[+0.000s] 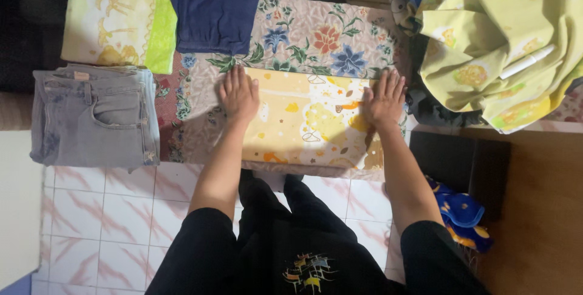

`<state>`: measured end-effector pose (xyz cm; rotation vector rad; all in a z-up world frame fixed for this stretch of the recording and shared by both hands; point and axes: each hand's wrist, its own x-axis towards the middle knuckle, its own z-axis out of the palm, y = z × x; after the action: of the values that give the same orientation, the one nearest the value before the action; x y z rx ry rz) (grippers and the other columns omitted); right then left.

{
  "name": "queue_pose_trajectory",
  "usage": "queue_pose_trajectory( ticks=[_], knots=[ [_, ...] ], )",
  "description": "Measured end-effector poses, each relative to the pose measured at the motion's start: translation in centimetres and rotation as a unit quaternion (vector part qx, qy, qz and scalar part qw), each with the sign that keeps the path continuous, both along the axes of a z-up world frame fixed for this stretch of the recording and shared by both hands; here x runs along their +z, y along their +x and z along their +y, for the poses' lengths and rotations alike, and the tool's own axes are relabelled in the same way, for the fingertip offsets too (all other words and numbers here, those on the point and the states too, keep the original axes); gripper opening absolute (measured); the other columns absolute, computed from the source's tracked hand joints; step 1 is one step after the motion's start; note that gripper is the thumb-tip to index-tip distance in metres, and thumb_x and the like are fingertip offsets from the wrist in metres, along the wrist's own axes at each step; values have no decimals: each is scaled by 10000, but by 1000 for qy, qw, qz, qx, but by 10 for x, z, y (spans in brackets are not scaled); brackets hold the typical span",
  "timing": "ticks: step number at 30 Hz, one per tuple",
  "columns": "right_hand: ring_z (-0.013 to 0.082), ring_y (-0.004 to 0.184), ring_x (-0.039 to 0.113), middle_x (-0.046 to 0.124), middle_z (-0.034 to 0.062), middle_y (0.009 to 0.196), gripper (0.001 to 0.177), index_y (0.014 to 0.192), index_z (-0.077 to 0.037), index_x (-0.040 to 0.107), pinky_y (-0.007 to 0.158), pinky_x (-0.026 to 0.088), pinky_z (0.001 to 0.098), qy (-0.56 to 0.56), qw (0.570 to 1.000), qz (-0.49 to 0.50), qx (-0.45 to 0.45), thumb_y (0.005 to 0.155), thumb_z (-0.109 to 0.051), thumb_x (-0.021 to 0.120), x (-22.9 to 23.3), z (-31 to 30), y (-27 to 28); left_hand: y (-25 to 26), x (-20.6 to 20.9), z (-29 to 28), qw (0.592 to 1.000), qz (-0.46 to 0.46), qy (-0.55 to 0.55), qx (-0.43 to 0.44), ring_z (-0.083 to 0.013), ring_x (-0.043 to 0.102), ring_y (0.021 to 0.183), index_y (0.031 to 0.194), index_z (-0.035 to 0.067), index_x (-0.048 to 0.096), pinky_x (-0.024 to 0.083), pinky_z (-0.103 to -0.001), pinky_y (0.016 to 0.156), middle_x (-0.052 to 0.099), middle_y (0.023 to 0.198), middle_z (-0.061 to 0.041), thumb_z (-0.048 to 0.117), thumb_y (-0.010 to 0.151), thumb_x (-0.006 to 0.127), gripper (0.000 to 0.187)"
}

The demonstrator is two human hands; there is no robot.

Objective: The person opens a cabinet, removes folded clothes, and then folds several pieces of laundry on a table, including shorts, shirts, and a large patterned cloth.

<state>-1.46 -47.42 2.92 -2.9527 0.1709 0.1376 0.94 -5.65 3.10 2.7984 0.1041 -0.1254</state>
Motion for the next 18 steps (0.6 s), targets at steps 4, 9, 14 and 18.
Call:
queue_pose_trajectory(
  ticks=[4, 9, 14, 18],
  knots=[
    [501, 1569, 159, 191, 236, 1720, 738, 1666, -72, 224, 1269, 101, 622, 24, 997, -37, 56, 1083, -476, 429, 3, 41, -30, 11, 19, 6, 999, 2, -44, 24, -341, 432, 1393, 1571, 144, 417, 257, -554, 1178, 507, 1500, -93, 397, 1046, 483, 586],
    [460, 1531, 165, 218, 176, 1664, 781, 1619, -130, 252, 1218, 88, 629, 60, 991, -2, 120, 974, -514, 469, 14, 142, -59, 38, 19, 24, 997, 12, -55, -56, -394, 508, 1245, 1339, 165, 647, 445, -519, 1029, 585, 1313, -145, 324, 897, 757, 482],
    [432, 1544, 188, 264, 169, 1672, 805, 1593, -38, 283, 1225, 94, 629, 60, 989, -13, 131, 983, -546, 418, 14, 176, -59, 61, -5, 34, 994, 66, -63, -58, -383, 548, 1205, 1138, 83, 678, 460, -491, 996, 603, 1245, -190, 339, 819, 825, 435],
    [415, 1555, 178, 261, 153, 1682, 794, 1600, -58, 295, 1240, 98, 626, 67, 991, -16, 118, 999, -563, 409, 13, 175, -61, 70, -12, 46, 969, 164, -183, -37, -321, 685, 1018, 1099, 14, 633, 530, -428, 890, 698, 1034, -170, 246, 802, 822, 421]
  ],
)
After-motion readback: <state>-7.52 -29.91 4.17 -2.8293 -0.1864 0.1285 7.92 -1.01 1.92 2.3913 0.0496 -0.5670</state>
